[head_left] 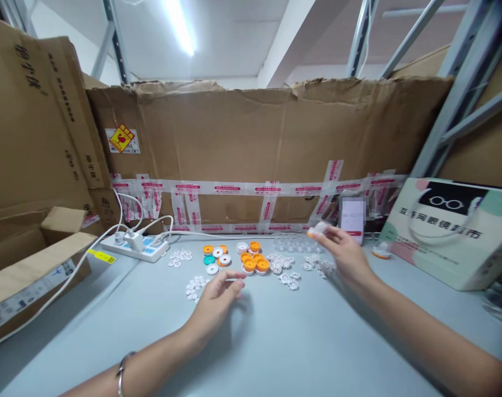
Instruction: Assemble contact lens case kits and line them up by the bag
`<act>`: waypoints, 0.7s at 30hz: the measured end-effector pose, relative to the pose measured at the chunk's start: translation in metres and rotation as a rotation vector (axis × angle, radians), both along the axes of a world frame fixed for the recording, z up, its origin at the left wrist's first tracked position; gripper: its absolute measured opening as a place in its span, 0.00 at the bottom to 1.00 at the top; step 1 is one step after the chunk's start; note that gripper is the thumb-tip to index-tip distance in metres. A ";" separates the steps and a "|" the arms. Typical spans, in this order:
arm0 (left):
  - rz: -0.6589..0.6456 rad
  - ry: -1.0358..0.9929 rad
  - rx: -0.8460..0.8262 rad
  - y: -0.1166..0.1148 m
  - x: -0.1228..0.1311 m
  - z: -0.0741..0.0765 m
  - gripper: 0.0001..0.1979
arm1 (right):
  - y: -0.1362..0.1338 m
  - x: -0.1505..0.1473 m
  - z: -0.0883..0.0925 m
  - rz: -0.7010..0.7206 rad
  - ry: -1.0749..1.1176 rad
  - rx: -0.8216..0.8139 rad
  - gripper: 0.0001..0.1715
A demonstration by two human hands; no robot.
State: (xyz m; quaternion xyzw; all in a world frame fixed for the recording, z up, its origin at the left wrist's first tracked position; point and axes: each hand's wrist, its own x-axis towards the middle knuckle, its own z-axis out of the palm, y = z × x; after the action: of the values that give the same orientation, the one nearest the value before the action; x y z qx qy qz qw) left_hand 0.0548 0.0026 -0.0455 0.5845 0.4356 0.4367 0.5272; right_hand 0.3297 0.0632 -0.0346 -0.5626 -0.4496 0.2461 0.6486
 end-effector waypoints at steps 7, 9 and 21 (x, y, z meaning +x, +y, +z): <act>-0.113 0.078 0.122 -0.004 0.002 -0.002 0.12 | -0.020 0.132 -0.027 -0.441 -0.264 -0.257 0.14; -0.125 0.073 0.132 -0.006 0.003 -0.002 0.11 | -0.024 0.152 -0.030 -0.527 -0.309 -0.319 0.17; -0.099 0.094 0.133 -0.009 -0.003 0.005 0.11 | -0.009 0.185 -0.052 -0.588 -0.508 -0.330 0.19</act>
State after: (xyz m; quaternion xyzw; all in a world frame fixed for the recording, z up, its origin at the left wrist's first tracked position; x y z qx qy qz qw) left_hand 0.0521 -0.0062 -0.0403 0.6588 0.4004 0.4104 0.4870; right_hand 0.5150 0.0537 -0.0870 -0.8061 -0.3703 -0.0272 0.4609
